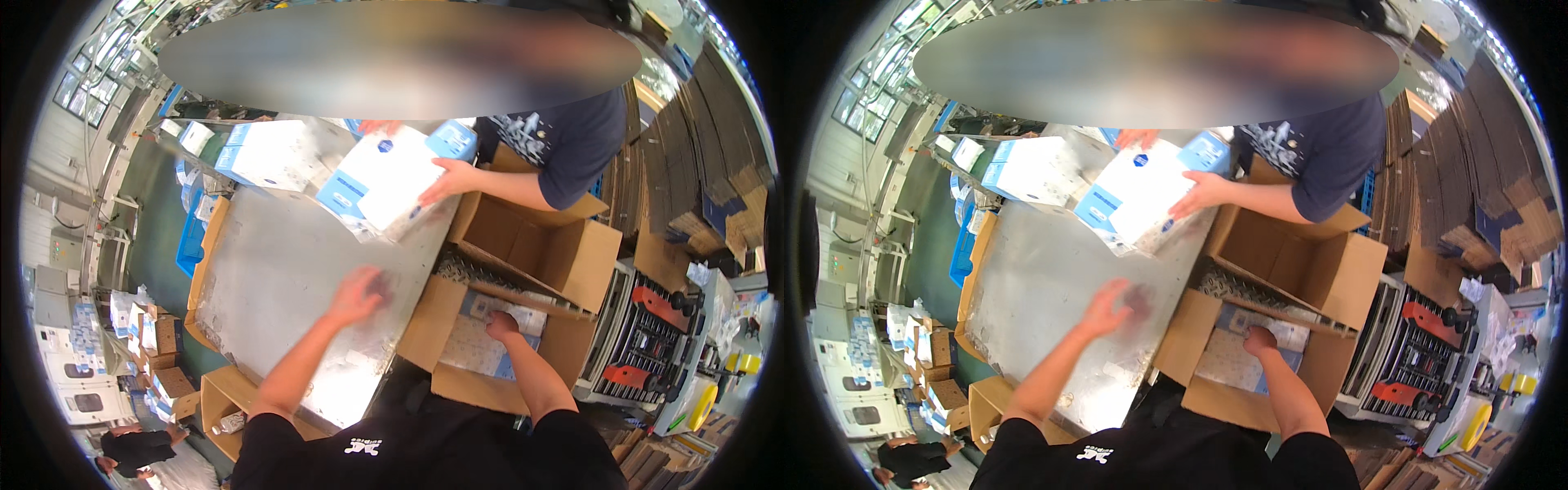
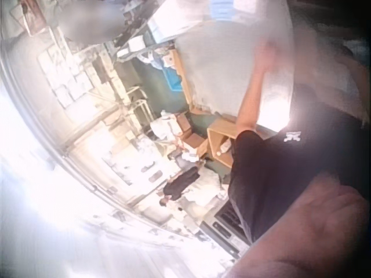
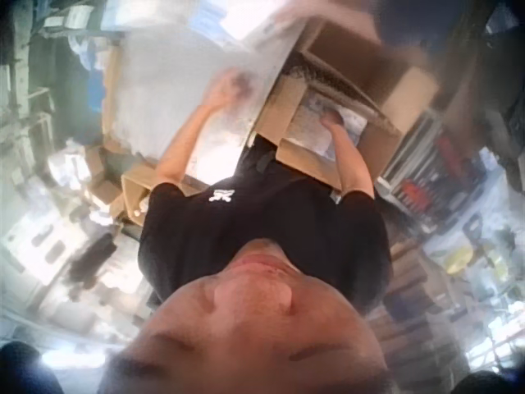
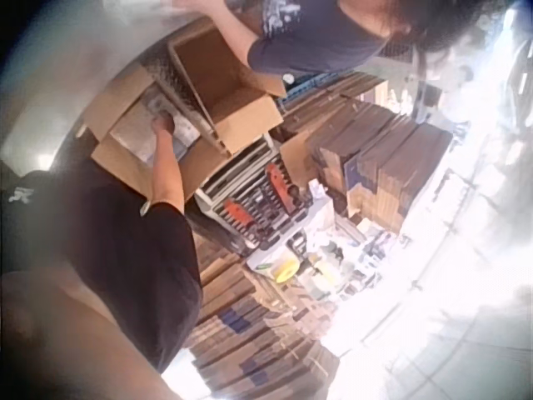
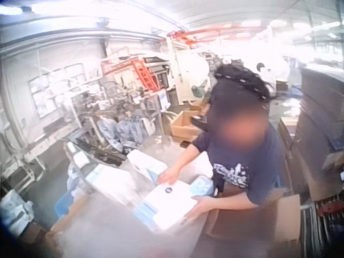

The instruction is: The person assembles cardboard boxes, packs wrapped tissue packages from the table into the boxes by hand, and pushes the closed boxes onto a roller conveyor.

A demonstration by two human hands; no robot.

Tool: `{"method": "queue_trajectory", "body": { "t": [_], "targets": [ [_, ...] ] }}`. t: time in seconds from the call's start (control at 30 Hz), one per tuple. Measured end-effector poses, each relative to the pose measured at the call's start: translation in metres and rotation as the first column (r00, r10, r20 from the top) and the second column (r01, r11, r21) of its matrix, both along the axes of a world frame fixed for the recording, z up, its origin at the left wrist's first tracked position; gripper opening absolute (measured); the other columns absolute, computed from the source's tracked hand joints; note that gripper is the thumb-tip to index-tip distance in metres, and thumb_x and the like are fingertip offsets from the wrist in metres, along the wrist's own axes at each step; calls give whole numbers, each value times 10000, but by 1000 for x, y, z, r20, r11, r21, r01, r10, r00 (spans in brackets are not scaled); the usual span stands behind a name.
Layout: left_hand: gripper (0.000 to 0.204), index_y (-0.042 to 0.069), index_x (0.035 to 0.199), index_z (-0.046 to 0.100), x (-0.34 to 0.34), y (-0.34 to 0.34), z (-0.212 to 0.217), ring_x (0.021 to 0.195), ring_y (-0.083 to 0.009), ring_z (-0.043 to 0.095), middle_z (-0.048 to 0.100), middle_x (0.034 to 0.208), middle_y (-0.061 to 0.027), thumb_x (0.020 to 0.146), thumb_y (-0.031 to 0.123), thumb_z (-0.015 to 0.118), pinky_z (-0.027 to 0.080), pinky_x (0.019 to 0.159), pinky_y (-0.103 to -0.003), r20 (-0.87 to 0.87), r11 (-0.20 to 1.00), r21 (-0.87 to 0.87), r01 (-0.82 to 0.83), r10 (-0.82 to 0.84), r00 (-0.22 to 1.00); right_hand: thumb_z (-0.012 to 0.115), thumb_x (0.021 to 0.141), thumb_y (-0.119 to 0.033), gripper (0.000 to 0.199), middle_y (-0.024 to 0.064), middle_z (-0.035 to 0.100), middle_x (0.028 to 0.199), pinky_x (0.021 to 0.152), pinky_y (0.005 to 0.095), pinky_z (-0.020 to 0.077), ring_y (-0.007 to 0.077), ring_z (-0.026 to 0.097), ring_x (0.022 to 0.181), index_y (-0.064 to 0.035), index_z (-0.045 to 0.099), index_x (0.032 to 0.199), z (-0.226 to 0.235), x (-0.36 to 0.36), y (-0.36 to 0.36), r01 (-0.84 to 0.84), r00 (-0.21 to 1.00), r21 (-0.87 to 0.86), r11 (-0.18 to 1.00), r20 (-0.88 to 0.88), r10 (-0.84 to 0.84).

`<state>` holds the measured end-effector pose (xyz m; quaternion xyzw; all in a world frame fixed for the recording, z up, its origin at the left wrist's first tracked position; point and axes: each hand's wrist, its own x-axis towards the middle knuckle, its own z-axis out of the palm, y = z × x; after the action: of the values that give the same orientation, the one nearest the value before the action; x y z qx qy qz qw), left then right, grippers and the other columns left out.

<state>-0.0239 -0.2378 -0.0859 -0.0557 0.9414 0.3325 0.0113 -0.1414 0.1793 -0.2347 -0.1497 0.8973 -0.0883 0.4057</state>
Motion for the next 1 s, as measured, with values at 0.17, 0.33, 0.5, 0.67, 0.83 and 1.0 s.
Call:
{"method": "queue_trajectory", "body": {
  "t": [0.17, 0.33, 0.5, 0.67, 0.83, 1.0],
  "targets": [
    [882, 145, 1531, 380, -44, -193, 26, 1391, -431, 385, 406, 1530, -206, 758, 199, 801, 381, 1095, -567, -175, 853, -439, -281, 225, 958, 605, 860, -192, 282, 167, 727, 875, 746, 447, 574, 362, 714, 841, -114, 723, 1104, 9, 32, -28, 295, 932, -506, 810, -37, -362],
    [912, 225, 1531, 398, -110, -303, 51, 1439, -412, 321, 353, 1572, -164, 740, 322, 842, 368, 1103, -593, -164, 791, -520, -323, 279, 946, 645, 826, -154, 238, 159, 740, 899, 724, 416, 578, 349, 718, 802, -91, 752, 1030, 108, 50, -106, 79, 945, -348, 934, -273, -182],
    [742, 330, 1522, 433, -197, -342, 59, 1524, -377, 185, 298, 1636, -84, 875, 637, 625, 218, 1122, -737, -87, 737, -521, -430, 456, 886, 654, 852, -161, 204, 150, 733, 927, 737, 433, 563, 345, 702, 833, -103, 747, 1024, 186, 29, -209, -92, 974, -440, 893, -226, -11],
    [586, 298, 1395, 561, -220, -339, 48, 1519, -325, 235, 399, 1581, -38, 888, 581, 636, 125, 1118, -775, -58, 855, -396, -335, 340, 939, 663, 884, -162, 192, 141, 737, 950, 767, 409, 564, 336, 708, 846, -95, 743, 1046, 214, 5, -337, -249, 969, -660, 709, -165, 186],
    [425, 156, 1135, 701, -148, -335, 89, 1270, -261, 545, 644, 1283, -56, 846, 466, 725, 310, 1114, -594, -1, 937, -325, -124, 131, 991, 680, 884, -149, 173, 164, 741, 970, 799, 401, 564, 317, 724, 865, -47, 748, 1007, 237, -40, -455, -291, 956, -772, 566, -258, 140],
    [849, 50, 1491, 379, -95, -356, 43, 1349, -412, 449, 403, 1515, -250, 794, 253, 820, 371, 1125, -471, -527, 660, 45, -750, 653, 543, 760, 840, -314, 493, 204, 700, 1174, 948, 439, 515, 341, 670, 1089, -52, 655, 1243, 209, -165, -566, -466, 738, -620, 631, -666, -110]
  ]
}}
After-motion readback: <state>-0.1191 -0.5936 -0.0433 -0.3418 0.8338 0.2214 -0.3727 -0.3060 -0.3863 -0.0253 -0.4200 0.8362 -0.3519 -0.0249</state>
